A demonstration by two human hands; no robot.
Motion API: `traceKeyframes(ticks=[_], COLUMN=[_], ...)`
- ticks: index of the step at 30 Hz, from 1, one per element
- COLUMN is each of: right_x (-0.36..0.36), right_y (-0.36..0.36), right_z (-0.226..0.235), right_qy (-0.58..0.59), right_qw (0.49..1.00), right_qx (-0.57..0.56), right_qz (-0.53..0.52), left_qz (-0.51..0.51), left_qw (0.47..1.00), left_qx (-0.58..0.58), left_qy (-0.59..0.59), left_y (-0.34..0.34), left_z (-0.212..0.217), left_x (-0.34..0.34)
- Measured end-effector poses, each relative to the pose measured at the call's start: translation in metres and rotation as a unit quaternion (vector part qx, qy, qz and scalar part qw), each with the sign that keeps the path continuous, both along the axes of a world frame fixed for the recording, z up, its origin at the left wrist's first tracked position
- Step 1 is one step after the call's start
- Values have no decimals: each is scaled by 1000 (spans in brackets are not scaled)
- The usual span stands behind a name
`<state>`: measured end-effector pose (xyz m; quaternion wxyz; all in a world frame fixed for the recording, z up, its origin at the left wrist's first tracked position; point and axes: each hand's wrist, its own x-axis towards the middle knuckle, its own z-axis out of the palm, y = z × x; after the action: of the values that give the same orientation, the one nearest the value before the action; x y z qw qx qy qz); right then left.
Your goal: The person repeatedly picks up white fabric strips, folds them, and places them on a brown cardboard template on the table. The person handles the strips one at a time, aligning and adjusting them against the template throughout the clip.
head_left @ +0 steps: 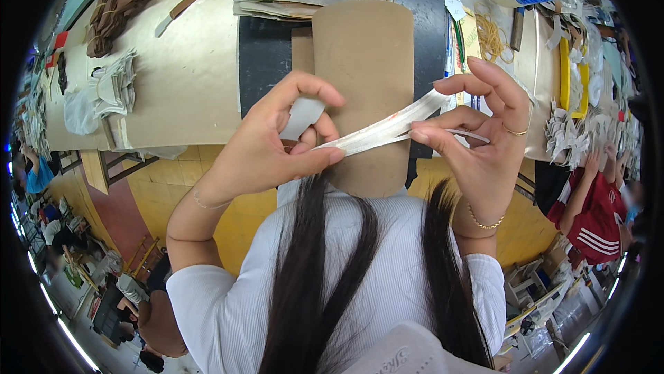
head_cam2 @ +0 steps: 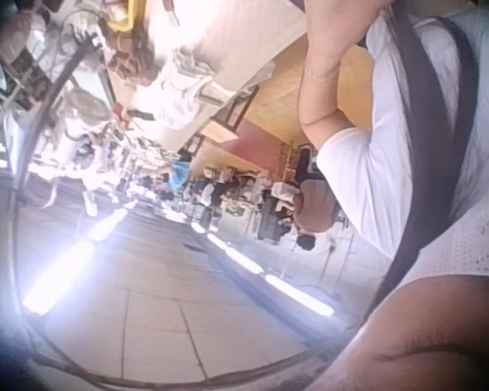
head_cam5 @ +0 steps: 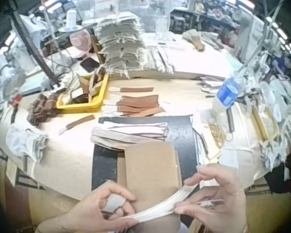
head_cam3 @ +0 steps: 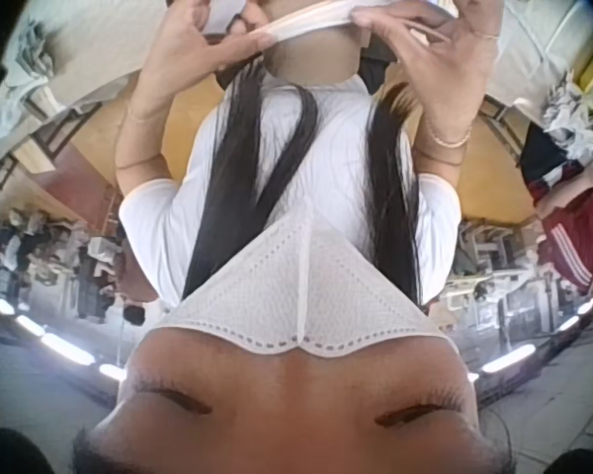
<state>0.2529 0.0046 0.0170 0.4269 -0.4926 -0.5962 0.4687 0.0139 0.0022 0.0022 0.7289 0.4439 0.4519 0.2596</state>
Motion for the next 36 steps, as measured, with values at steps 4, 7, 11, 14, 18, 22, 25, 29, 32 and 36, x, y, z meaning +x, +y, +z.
traceKeyframes(ticks=[4,7,11,14,18,22,25,29,32,36], right_x=[-6,-8,-6,-4,-4,5,14,17,16,15], right_y=[0,2,3,5,5,8,11,11,13,14], right_z=[7,10,8,2,4,9,8,3,2,0], right_qy=[-33,-39,-26,-7,0,25,39,35,27,32], right_qw=[999,999,999,999,997,993,990,993,995,995], right_qx=[-1,-15,-25,-38,-75,-116,-135,-108,-92,-91], right_qz=[-15,1,10,10,0,1,15,19,16,20], left_qz=[-5,-7,0,-8,-10,-8,0,-2,-5,1], left_qw=[1000,1000,1000,1000,1000,999,998,998,998,999], left_qx=[-9,-8,-21,-2,-13,-31,-49,-50,-43,-38], left_qy=[-17,-26,-22,-23,-25,-23,-25,-34,-35,-30], left_y=[-2,-3,-2,-2,-2,-2,-2,-1,-1,-4], left_z=[-1,-3,-1,-5,-6,-2,0,-1,-2,-4], left_x=[-2,-3,-1,-3,-3,-3,-1,-2,-2,-4])
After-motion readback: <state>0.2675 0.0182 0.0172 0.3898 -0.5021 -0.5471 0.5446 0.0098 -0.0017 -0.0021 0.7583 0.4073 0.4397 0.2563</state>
